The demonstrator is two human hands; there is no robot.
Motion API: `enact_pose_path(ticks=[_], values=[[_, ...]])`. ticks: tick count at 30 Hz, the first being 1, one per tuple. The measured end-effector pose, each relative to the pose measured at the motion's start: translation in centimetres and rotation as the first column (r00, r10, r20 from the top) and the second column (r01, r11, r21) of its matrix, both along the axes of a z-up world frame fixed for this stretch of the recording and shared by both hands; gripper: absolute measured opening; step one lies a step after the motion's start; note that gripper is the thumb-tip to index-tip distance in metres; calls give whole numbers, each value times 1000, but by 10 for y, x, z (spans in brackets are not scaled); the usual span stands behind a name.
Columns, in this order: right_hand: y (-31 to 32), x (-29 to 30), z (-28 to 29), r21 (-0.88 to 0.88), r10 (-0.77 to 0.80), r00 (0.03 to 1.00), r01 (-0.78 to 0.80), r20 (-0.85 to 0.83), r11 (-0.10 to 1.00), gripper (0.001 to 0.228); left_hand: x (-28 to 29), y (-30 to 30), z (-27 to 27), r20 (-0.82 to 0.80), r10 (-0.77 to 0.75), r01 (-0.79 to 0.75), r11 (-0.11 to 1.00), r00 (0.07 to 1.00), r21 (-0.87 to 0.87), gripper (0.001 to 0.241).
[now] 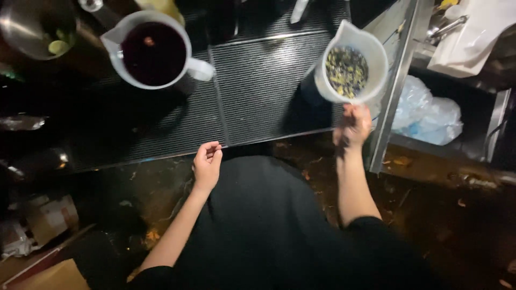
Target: Clean the bar counter by lifting mats and wiping the surface, then organize pitchers and bowls
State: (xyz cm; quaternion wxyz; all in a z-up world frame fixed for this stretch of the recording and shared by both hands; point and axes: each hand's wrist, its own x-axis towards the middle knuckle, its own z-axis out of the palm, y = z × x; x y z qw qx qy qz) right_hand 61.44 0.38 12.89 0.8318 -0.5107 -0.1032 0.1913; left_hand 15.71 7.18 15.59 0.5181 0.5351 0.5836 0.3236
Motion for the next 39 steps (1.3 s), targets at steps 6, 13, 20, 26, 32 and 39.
enact_pose_path(ticks=[6, 13, 20, 26, 32, 39], values=[[68, -5, 38, -46, 14, 999, -16, -39, 999, 12, 37, 1, 23, -42, 12, -11, 1000, 999, 7, 24], [66, 30, -31, -102, 95, 995, -94, 5, 990, 12, 32, -1, 16, -173, 144, -150, 988, 974, -25, 23], [18, -43, 27, -227, -14, 741, 224, 671, 948, 16, -32, 35, -9, -447, 424, -380, 905, 788, 190, 15], [-21, -95, 7, -392, 470, 712, -288, 523, 874, 35, -109, 87, -19, -587, 611, -361, 790, 532, 496, 21], [3, -109, 34, -358, 549, 687, -419, 476, 834, 33, -130, 120, -25, -724, 566, -131, 814, 394, 566, 29], [1, -130, 37, -456, 624, 632, -435, 460, 776, 32, -138, 133, -39, -724, 538, 76, 778, 431, 624, 9]])
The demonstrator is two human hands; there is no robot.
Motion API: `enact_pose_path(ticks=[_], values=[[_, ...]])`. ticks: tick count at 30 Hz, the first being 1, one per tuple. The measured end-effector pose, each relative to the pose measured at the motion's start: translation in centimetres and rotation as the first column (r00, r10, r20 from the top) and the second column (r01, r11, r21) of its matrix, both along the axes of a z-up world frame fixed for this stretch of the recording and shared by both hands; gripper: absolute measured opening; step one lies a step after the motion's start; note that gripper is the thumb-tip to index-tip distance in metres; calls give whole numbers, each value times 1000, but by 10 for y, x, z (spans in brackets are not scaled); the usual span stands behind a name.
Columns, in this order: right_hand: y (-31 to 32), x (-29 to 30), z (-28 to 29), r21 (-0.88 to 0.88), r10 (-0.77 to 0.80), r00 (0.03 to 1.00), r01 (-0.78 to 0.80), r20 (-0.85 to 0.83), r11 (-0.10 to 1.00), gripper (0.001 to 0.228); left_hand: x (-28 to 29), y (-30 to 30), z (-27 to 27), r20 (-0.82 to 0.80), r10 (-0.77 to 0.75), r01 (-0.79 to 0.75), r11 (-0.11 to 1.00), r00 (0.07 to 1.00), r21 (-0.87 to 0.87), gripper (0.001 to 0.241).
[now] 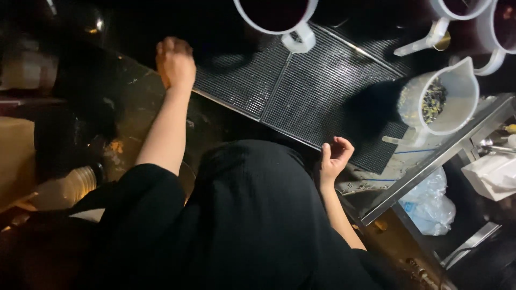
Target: Clean the bar counter by lifting mats and wiping the surface, then organize pitchers and bowls
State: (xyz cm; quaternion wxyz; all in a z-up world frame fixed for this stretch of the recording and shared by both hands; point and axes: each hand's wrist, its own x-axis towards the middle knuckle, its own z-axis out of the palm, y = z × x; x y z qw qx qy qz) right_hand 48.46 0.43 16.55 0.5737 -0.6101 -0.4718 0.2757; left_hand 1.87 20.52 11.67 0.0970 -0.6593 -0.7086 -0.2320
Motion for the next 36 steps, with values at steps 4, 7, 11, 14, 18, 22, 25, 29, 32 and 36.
enact_pose_path(ticks=[4, 7, 11, 14, 18, 22, 25, 29, 32, 36], values=[[10, -22, 9, -77, 85, 996, -83, 26, 994, 32, 1, 1, -7, -74, -6, 3, 999, 997, -40, 20], [20, -33, 6, -77, 161, 987, -161, -7, 984, 33, 1, -3, -3, -152, -107, 88, 988, 983, -124, 17], [27, -49, 14, -118, 246, 969, -241, 27, 963, 35, 10, -14, 4, -200, -229, 206, 970, 953, -131, 19], [33, -50, 6, -119, 301, 953, -295, 38, 948, 37, 15, -12, 19, -192, -167, 166, 986, 967, -24, 20], [38, -44, -2, -137, 363, 924, -347, 119, 928, 39, 18, -33, 42, 166, -128, 151, 980, 978, -132, 26], [39, -33, -30, -182, 399, 913, -379, 87, 907, 49, 2, -151, 33, 638, -99, 155, 987, 764, -33, 12], [49, -35, -38, -221, 420, 906, -400, 51, 889, 48, -97, -188, 17, 936, 322, 313, 882, 144, -352, 36], [39, -56, -26, -287, 521, 842, -468, 142, 836, 46, -231, -203, 41, 925, 378, -319, 873, -37, -370, 70], [58, -75, -18, -274, 553, 831, -518, 63, 810, 46, -212, -178, 19, 451, 712, -474, 698, 539, -536, 47], [71, -90, -17, -248, 532, 831, -487, 164, 837, 44, -99, -177, -21, 477, 835, -460, 550, 274, -697, 36]])
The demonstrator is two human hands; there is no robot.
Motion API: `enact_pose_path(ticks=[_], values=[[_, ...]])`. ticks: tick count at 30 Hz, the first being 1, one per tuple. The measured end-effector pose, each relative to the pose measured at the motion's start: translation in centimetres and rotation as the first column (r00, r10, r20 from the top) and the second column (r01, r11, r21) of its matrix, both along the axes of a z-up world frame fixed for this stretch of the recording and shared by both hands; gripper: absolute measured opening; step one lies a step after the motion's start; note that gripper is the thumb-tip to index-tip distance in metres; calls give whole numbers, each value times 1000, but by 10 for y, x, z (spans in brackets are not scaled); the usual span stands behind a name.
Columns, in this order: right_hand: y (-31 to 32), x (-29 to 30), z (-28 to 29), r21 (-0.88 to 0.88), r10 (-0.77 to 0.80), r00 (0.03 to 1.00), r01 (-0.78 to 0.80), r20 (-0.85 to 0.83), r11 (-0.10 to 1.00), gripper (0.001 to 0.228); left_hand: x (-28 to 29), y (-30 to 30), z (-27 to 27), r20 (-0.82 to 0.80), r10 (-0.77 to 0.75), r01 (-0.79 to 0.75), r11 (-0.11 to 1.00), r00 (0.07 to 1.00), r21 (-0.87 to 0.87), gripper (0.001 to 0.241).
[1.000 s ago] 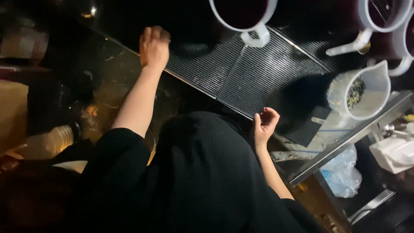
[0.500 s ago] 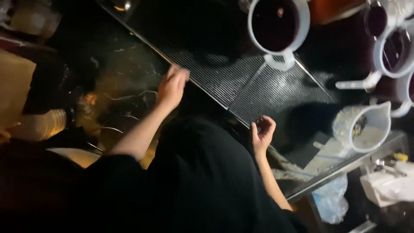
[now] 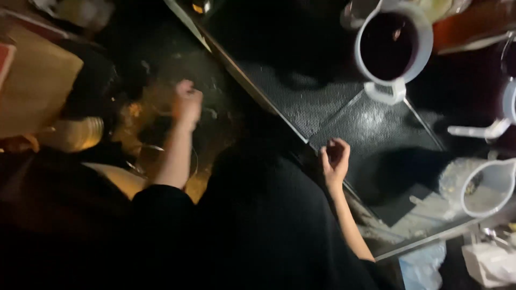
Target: Clean the bar counter by lifting mats and wiping the surface, then organize pitchers and bowls
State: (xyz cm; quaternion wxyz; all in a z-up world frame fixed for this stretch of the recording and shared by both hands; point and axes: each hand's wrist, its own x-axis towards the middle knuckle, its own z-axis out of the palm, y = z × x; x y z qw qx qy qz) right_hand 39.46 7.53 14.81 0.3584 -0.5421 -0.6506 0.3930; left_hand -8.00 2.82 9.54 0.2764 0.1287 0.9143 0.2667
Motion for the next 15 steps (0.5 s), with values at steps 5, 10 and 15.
enact_pose_path(ticks=[5, 10, 15], values=[[4, -4, -6, -82, -7, 999, 3, -48, 997, 49, 111, -20, -27, 74, -410, 400, 909, 909, 119, 20], [-7, -25, 11, -113, -31, 996, 22, -83, 993, 50, 170, -16, -18, 262, -682, 662, 729, 683, 172, 25], [-29, -45, 45, -56, 64, 973, -53, 224, 997, 44, 212, 9, -7, 227, -876, 651, 470, 425, 597, 42]])
